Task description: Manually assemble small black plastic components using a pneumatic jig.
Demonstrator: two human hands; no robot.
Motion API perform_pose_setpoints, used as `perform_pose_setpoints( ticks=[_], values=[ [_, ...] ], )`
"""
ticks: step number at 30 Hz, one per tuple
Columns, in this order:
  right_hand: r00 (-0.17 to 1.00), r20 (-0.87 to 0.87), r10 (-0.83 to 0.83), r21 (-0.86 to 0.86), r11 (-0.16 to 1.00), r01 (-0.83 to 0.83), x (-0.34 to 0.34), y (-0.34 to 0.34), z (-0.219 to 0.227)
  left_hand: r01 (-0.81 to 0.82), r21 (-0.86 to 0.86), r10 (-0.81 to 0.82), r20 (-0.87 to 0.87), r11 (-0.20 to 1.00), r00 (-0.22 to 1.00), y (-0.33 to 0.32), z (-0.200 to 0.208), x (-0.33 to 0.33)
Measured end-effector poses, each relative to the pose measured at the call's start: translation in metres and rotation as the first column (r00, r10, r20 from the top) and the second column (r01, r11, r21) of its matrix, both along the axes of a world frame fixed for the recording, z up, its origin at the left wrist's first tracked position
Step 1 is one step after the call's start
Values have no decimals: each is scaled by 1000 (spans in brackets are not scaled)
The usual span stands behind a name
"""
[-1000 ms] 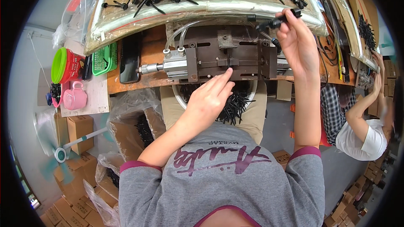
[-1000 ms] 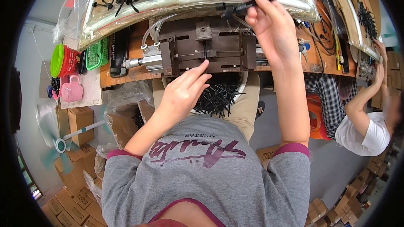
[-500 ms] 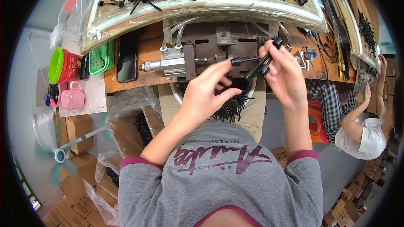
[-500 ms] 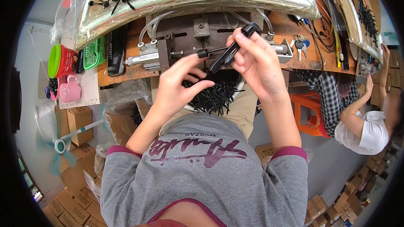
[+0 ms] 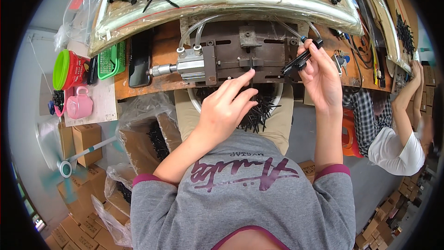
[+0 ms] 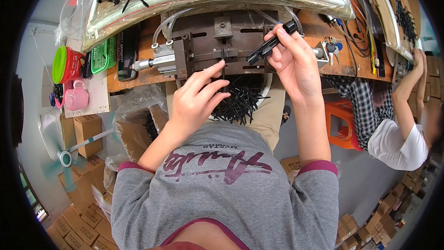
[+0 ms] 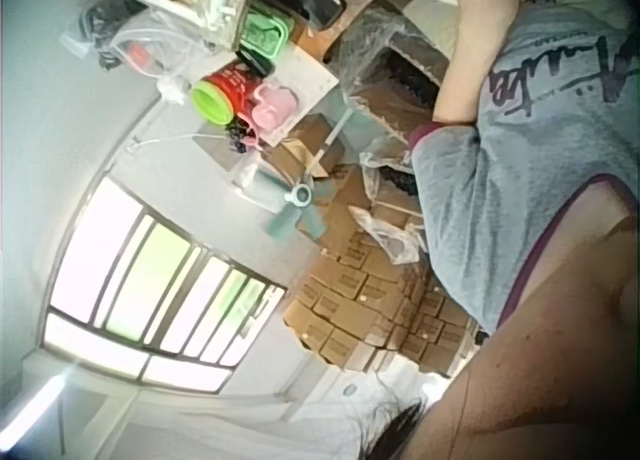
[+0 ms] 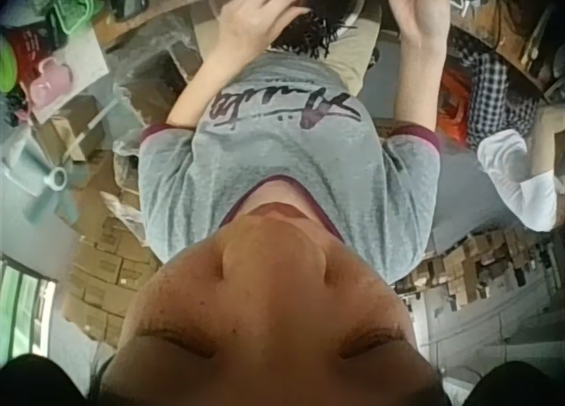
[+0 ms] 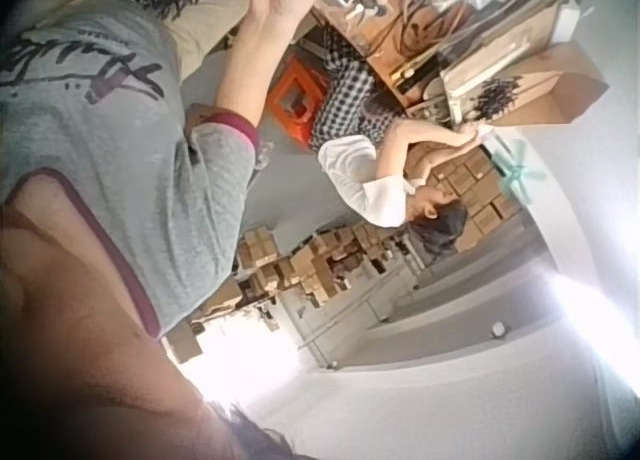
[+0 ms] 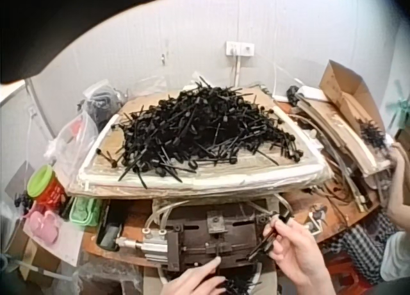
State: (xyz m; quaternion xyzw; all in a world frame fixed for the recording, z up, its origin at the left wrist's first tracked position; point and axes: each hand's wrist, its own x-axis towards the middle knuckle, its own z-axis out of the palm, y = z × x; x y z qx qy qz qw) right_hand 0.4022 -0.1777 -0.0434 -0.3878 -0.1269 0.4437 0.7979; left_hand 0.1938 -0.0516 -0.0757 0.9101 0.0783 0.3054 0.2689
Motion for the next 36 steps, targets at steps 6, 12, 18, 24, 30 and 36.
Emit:
perform_pose_setpoints(
  ticks=[6,12,18,24,30,36],
  values=[
    [999,34,9,-51,999,-7,-9,0,-1,-55,216,80,-111,975,991,2,-21,17],
    [999,45,12,-55,998,-9,-14,-4,0,-42,157,63,-131,987,989,4,-15,18],
    [993,0,114,-59,992,-114,-32,3,-2,200,-759,-134,149,620,980,-2,19,15],
    [998,41,-42,-42,998,43,-13,2,-5,281,-630,-223,172,724,960,2,32,-1],
    [848,487,-209,-66,960,274,-22,-2,-3,-11,44,10,7,999,1000,0,-6,7],
    [-157,974,-163,219,851,477,-38,-4,4,-60,207,81,-91,976,993,3,-22,17]
  ],
)
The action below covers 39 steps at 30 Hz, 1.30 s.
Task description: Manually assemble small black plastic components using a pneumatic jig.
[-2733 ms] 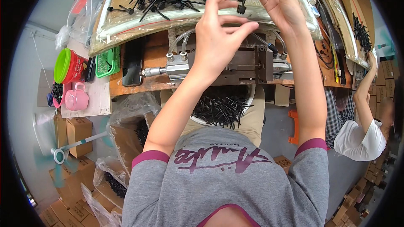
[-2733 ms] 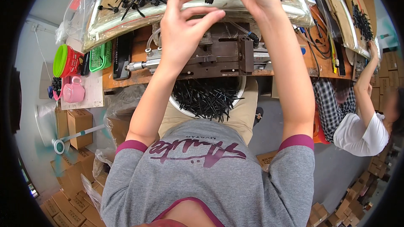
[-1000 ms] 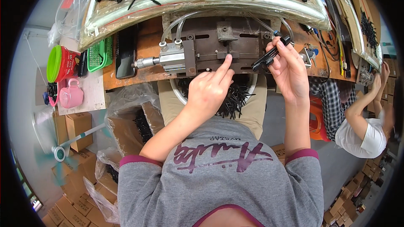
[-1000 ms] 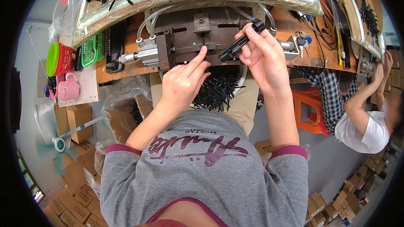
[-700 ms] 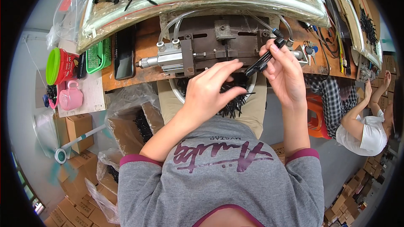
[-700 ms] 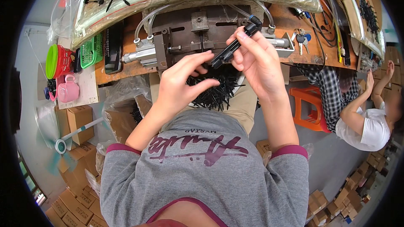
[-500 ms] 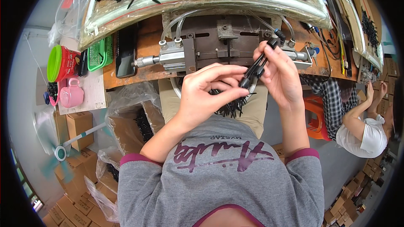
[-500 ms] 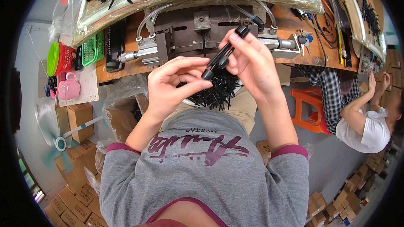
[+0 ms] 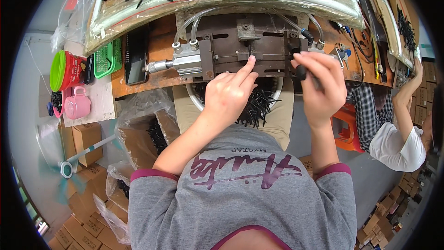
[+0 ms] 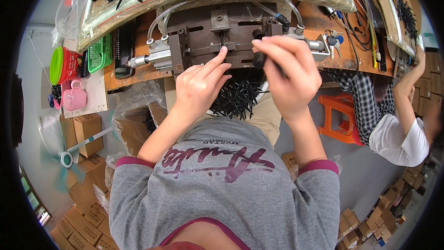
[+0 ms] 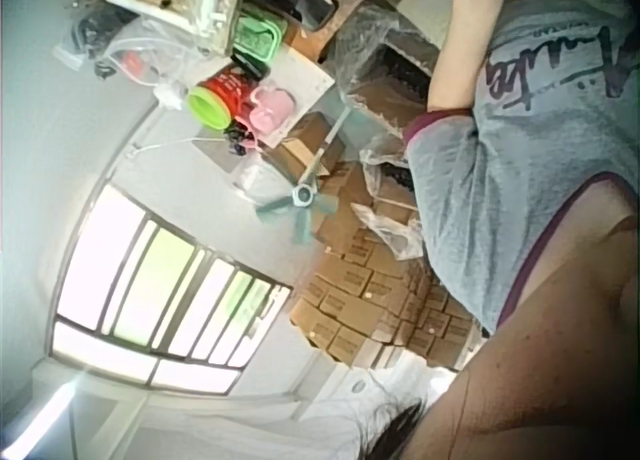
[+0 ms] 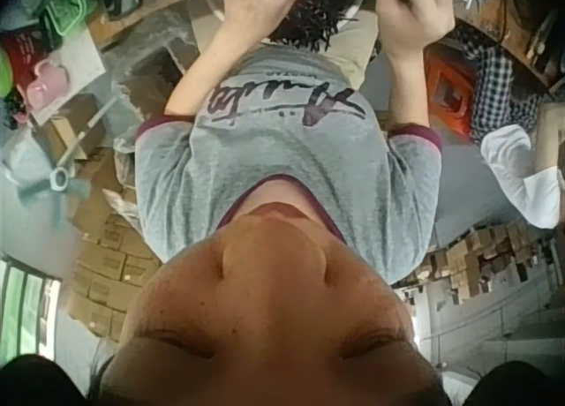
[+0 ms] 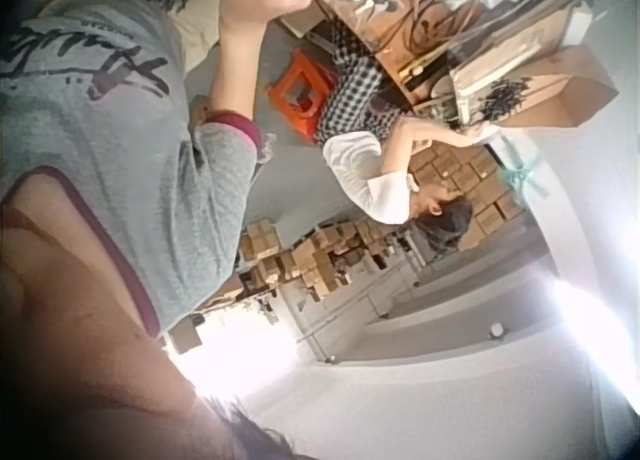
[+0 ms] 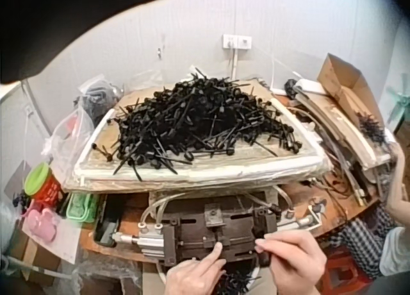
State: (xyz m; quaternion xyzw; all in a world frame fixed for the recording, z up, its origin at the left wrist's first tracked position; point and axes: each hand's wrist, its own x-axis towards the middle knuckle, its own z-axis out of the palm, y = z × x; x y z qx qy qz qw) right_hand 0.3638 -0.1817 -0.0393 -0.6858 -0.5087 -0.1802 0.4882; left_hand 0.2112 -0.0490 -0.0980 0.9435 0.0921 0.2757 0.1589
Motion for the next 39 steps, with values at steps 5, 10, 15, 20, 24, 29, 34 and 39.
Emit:
perform_pose_setpoints(
  ticks=[5,10,15,20,24,29,34,39],
  values=[
    [951,307,24,-57,998,-7,0,-5,-19,2,-75,-6,-45,997,999,1,7,-1],
    [904,398,157,-86,987,-134,-9,9,-25,210,-670,-25,275,712,961,-6,36,2],
    [914,366,174,-59,985,-164,-6,18,-23,215,-602,-16,317,769,948,-2,39,-8],
    [986,167,10,3,1000,-10,-4,13,-31,10,-282,39,167,959,985,0,16,-15],
    [996,83,-28,-14,999,30,-4,6,-32,-56,35,55,30,998,998,-3,-1,-8],
    [998,54,-39,-31,999,41,-7,1,-30,-80,145,86,-36,986,996,-7,3,5],
    [988,-154,9,-4,1000,-9,-9,0,-23,-68,187,86,-86,980,993,-6,15,12],
    [480,-860,170,124,984,-126,-6,-6,-6,-49,149,62,-86,988,994,-3,16,7]
  ],
)
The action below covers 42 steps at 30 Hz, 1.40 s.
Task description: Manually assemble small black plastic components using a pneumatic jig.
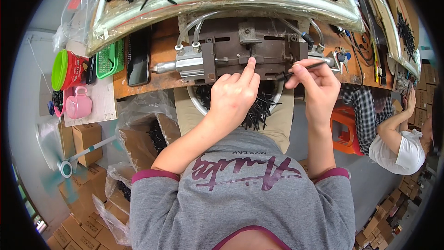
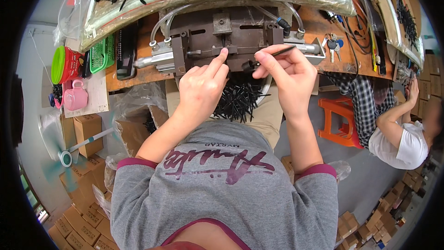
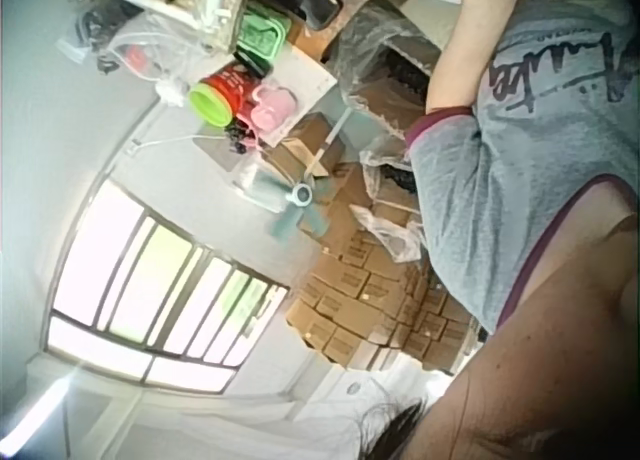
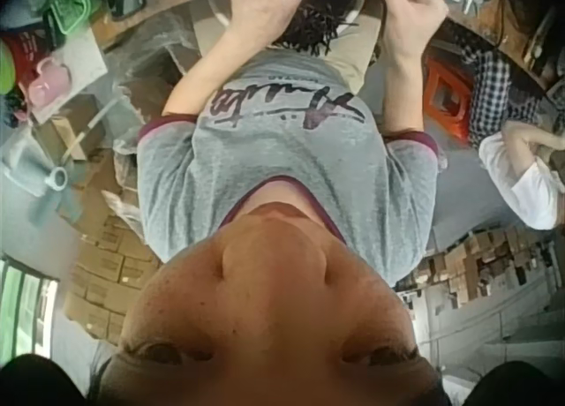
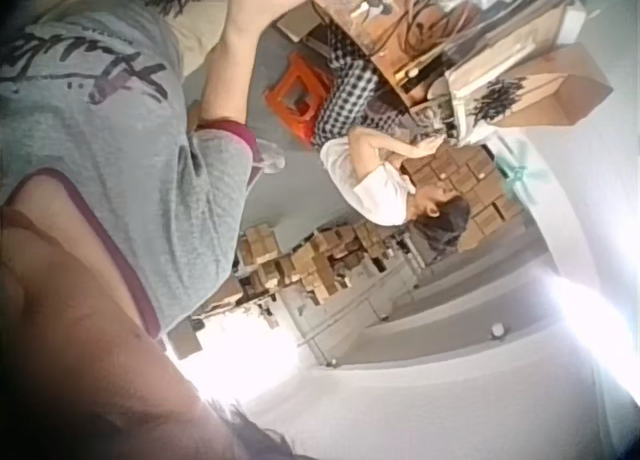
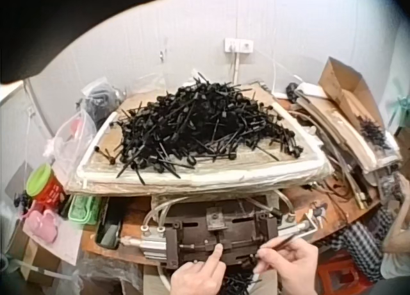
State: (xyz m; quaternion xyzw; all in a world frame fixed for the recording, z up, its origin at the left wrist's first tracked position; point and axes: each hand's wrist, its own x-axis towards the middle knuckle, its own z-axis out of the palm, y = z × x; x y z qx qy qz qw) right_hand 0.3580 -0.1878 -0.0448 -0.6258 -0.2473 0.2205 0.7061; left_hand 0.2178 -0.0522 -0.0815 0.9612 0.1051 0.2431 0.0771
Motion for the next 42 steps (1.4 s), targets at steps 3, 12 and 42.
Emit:
perform_pose_setpoints(
  ticks=[3,12,42],
  values=[
    [974,-191,123,63,992,-113,7,6,-4,94,-317,-64,103,944,993,3,14,-5],
    [968,152,198,-113,977,-182,28,74,35,179,-471,-29,309,864,951,11,41,-24],
    [-61,962,267,-266,964,27,158,162,70,94,-116,-102,-60,989,993,6,-8,-3]
  ],
)
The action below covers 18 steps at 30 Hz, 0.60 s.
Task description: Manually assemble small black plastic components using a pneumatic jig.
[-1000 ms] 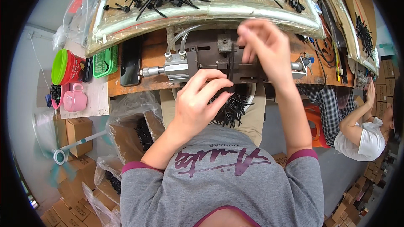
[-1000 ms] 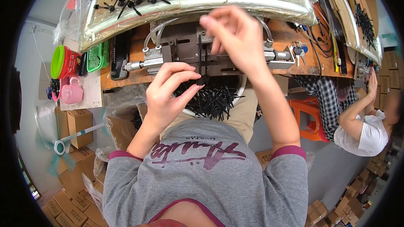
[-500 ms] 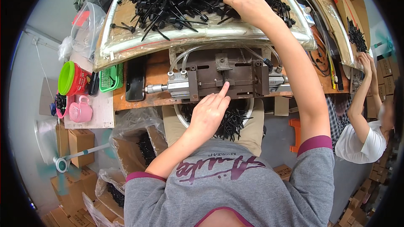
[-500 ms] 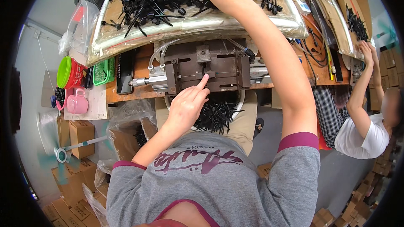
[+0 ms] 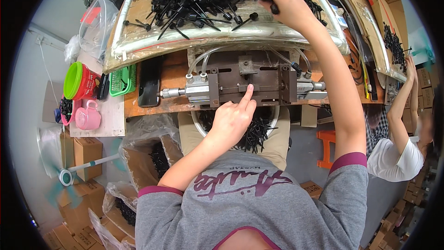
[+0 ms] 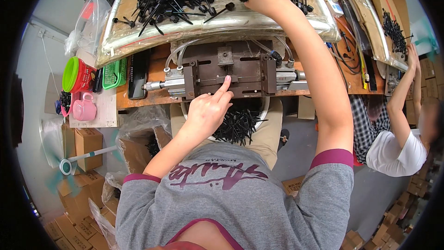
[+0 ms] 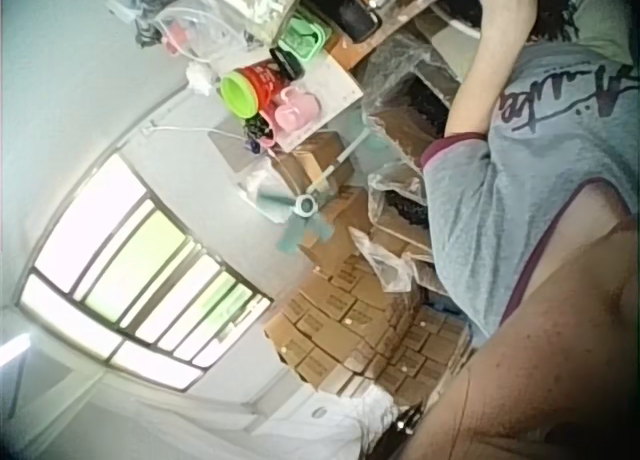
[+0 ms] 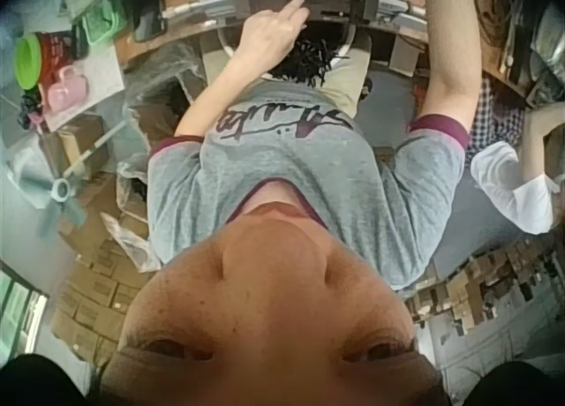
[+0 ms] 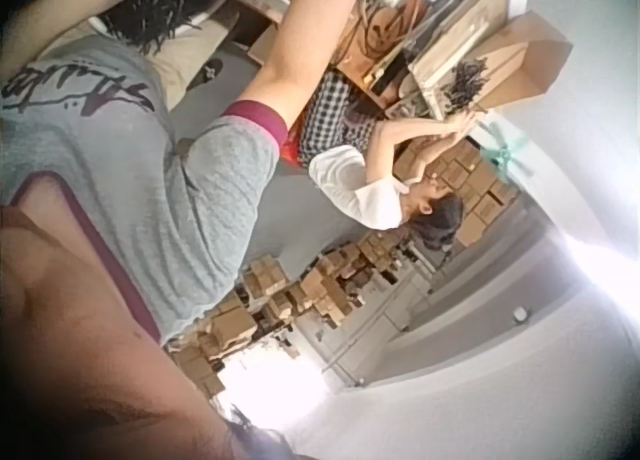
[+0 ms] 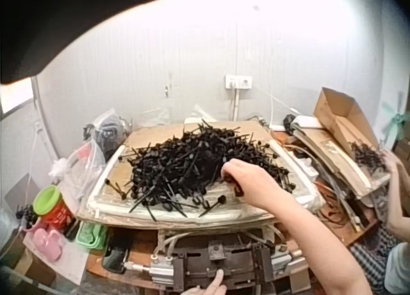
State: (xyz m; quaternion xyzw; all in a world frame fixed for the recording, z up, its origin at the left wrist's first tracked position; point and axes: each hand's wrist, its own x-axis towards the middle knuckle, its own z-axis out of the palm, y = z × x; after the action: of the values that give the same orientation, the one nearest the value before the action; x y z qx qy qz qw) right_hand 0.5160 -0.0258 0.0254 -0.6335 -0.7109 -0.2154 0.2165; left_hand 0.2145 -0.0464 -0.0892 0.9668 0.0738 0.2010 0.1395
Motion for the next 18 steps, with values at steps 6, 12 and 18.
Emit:
perform_pose_setpoints(
  ticks=[6,12,18],
  values=[
    [472,-880,50,84,995,51,26,-21,-7,14,8,-14,-7,1000,1000,1,1,0],
    [-9,-992,124,123,991,47,34,-24,-29,13,-361,91,270,933,959,12,36,9],
    [40,-980,194,194,981,5,7,-17,-30,-198,-167,259,609,966,749,53,75,70]
  ],
)
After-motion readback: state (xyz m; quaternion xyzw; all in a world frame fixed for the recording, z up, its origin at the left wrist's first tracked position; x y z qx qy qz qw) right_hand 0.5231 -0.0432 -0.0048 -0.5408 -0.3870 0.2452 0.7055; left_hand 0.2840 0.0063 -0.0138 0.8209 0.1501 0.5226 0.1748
